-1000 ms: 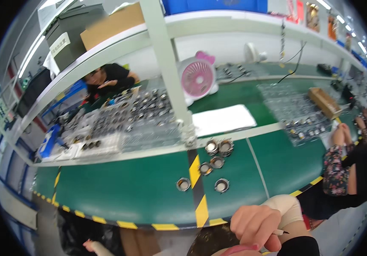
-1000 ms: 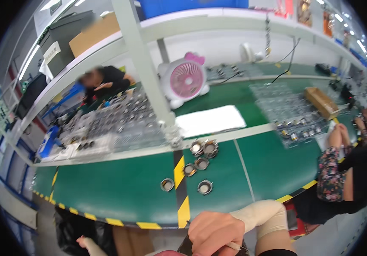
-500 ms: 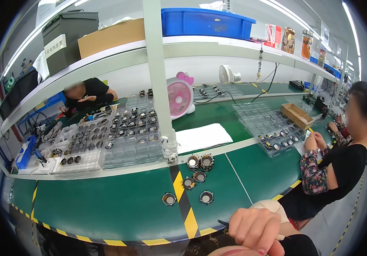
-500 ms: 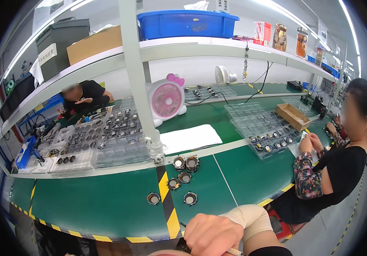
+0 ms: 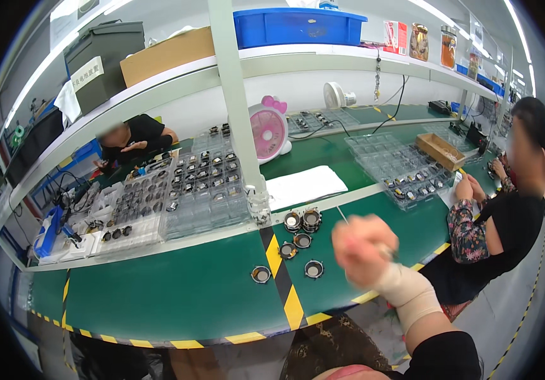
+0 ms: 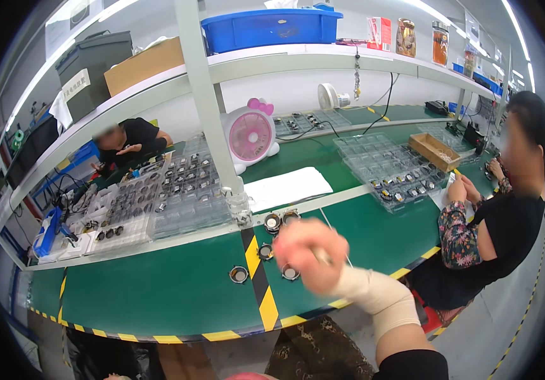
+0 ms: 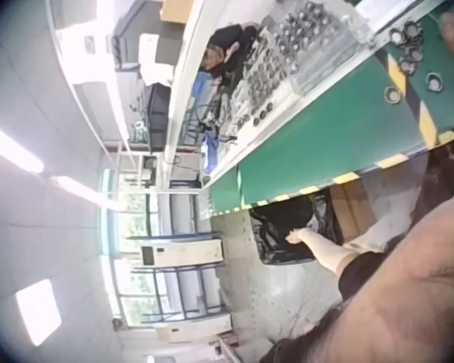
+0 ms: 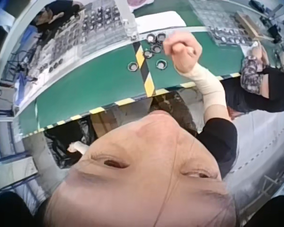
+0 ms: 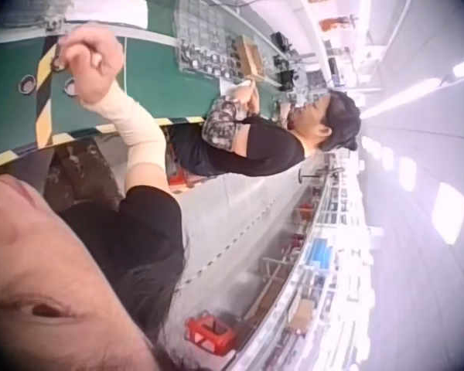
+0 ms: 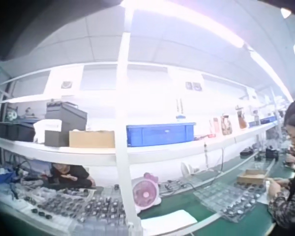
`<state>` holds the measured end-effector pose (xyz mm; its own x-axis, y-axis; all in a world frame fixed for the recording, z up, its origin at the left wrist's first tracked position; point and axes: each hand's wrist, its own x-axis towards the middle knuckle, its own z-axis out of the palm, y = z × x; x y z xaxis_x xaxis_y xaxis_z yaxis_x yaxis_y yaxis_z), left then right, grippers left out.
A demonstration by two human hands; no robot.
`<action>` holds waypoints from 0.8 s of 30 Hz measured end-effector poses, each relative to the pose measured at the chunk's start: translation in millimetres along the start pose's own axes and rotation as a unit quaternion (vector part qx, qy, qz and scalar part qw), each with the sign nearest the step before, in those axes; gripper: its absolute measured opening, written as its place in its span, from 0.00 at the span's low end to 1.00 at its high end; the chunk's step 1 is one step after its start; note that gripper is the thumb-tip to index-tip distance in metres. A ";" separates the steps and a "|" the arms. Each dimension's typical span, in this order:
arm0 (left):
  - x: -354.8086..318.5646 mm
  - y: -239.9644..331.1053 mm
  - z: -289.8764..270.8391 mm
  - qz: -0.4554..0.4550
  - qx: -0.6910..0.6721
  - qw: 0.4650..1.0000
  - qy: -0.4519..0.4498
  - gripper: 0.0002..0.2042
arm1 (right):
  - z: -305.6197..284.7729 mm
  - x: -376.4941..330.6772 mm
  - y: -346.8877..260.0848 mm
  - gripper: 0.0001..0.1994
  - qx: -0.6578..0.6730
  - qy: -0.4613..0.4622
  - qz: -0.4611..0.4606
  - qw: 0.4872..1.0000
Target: Fetching small circular electronic components from a shelf and assembling them into housings at a factory workstation.
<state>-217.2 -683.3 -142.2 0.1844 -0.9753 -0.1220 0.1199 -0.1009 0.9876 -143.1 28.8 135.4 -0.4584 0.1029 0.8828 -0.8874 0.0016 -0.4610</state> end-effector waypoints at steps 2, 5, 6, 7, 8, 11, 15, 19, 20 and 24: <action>11.9 0.2 -2.4 0.053 -0.044 0.998 -0.012 0.18 | -15.6 -7.9 32.6 0.08 -0.330 0.041 0.097 0.938; 11.7 11.3 -1.7 0.131 -0.121 0.984 -0.029 0.16 | -93.3 -65.3 100.0 0.09 -0.544 -0.030 0.124 0.829; 12.4 16.7 -2.5 0.157 -0.148 0.976 -0.033 0.15 | -109.4 -86.9 108.2 0.10 -0.594 -0.060 0.132 0.792; 11.9 21.5 -1.9 0.181 -0.175 0.967 -0.038 0.16 | -126.8 -107.7 115.0 0.13 -0.607 -0.108 0.227 0.754; 8.6 32.6 5.6 0.241 -0.190 0.951 -0.042 0.13 | -130.1 -119.6 118.3 0.13 -0.604 -0.107 0.225 0.757; -79.1 94.5 15.3 0.284 -0.118 0.923 -0.233 0.20 | -130.0 -125.2 107.5 0.18 -0.659 -0.148 0.118 0.728; -240.4 161.6 -21.2 0.526 -0.209 0.688 -0.455 0.14 | -54.8 -38.6 31.8 0.16 -0.403 -0.163 0.050 0.899; -397.5 236.2 -78.8 0.604 -0.387 0.364 -0.594 0.27 | -3.0 37.3 -92.5 0.14 -0.124 -0.224 -0.095 0.962; -426.8 248.3 -93.1 0.529 -0.454 0.335 -0.634 0.27 | 8.7 47.8 -103.0 0.13 -0.037 -0.241 -0.118 0.963; -527.7 324.0 -184.1 0.092 -0.559 0.180 -0.804 0.22 | 31.7 8.2 -171.6 0.06 0.058 -0.176 -0.130 0.974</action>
<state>-96.1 -165.1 224.1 -0.1275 0.1707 0.9770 0.5437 -0.8119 0.2128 3.8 -2.1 224.5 -0.1874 -0.2336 0.9541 -0.9659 -0.1331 -0.2223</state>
